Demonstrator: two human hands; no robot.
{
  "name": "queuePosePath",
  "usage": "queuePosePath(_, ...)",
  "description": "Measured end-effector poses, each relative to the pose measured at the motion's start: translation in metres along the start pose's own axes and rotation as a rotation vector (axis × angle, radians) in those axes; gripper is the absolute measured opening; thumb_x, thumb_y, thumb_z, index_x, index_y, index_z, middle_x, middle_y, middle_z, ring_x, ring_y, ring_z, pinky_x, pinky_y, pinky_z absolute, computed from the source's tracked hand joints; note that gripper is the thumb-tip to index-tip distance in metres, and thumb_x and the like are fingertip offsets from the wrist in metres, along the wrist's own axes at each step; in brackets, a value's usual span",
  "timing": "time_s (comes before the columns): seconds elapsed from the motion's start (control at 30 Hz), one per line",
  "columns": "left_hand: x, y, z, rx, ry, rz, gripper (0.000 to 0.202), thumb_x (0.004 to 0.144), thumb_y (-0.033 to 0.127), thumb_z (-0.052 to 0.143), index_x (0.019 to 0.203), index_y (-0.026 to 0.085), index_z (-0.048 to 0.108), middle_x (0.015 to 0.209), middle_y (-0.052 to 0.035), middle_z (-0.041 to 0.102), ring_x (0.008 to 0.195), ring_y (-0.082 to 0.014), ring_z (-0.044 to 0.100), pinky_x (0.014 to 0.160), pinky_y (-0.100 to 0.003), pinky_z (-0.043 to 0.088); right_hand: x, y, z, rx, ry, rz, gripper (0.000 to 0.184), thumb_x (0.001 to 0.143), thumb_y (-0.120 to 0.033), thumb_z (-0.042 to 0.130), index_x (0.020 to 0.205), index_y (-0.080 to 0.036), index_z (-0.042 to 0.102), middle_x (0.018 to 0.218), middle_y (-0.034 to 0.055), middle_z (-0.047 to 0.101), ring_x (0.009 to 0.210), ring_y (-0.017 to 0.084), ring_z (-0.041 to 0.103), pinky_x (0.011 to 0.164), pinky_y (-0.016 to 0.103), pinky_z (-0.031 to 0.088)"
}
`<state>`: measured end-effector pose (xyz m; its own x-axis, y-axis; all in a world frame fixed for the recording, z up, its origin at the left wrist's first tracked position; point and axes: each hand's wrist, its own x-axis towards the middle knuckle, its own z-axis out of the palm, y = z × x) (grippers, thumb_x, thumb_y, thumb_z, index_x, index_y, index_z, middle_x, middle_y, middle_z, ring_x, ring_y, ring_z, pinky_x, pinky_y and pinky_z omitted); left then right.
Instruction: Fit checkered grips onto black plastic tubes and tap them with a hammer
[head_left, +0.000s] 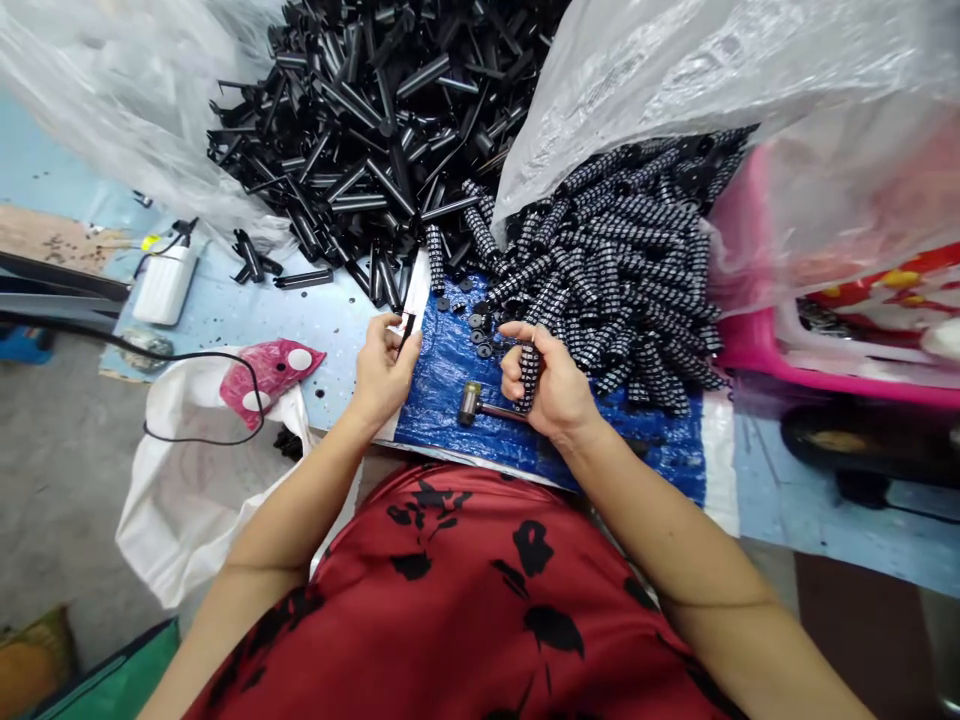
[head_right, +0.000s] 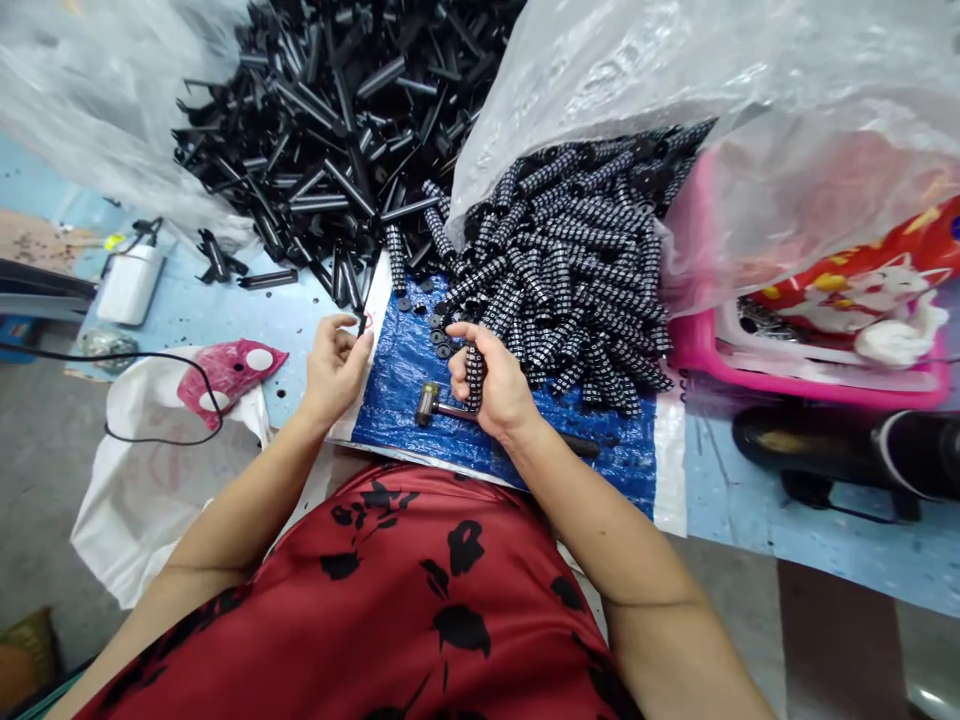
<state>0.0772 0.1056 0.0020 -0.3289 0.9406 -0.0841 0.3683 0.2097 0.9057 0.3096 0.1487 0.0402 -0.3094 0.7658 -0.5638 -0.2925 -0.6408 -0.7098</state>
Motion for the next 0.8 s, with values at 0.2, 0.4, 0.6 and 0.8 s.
queuePosePath(0.2, -0.022, 0.026, 0.018, 0.163, -0.025, 0.408, 0.034, 0.101, 0.039, 0.066, 0.122, 0.013, 0.064, 0.127, -0.0191, 0.067, 0.123, -0.0288, 0.063, 0.111, -0.047, 0.049, 0.001, 0.018, 0.012, 0.039, 0.198, -0.317, 0.055, 0.086, -0.072, 0.068, 0.094, -0.018, 0.06, 0.088, 0.0023, 0.066, 0.084, 0.01, 0.068, 0.075, 0.023, 0.057)
queuePosePath(0.4, -0.038, 0.049, 0.064, -0.652, -0.381, -0.043, 0.046, 0.104, 0.052, 0.064, 0.13, 0.016, 0.051, 0.089, -0.0016, 0.063, 0.069, -0.0106, 0.061, 0.061, -0.023, 0.05, 0.006, 0.035, 0.027, -0.321, 0.082, -0.391, 0.055, 0.101, -0.071, 0.051, 0.109, -0.02, 0.069, 0.147, 0.0055, 0.063, 0.128, 0.014, 0.066, 0.11, 0.03, 0.056)
queuePosePath(0.6, -0.028, 0.029, 0.037, -0.833, -0.403, -0.33, 0.059, 0.088, 0.059, 0.083, 0.115, 0.017, 0.053, 0.086, -0.0005, 0.069, 0.058, -0.0082, 0.061, 0.05, -0.019, 0.046, 0.018, 0.017, -0.02, -1.254, 0.048, -0.777, 0.043, 0.101, -0.053, 0.063, 0.126, -0.018, 0.068, 0.117, 0.0078, 0.074, 0.098, 0.016, 0.067, 0.091, 0.034, 0.053)
queuePosePath(0.8, -0.027, 0.036, 0.026, -0.925, -0.381, -0.465, 0.06, 0.085, 0.062, 0.084, 0.107, 0.016, 0.053, 0.074, 0.0011, 0.067, 0.045, -0.0065, 0.051, 0.042, -0.017, 0.035, 0.031, 0.015, -0.027, -1.663, -0.024, -1.0, 0.033, 0.105, -0.029, 0.053, 0.128, -0.018, 0.074, 0.114, 0.008, 0.073, 0.095, 0.017, 0.064, 0.084, 0.035, 0.051)
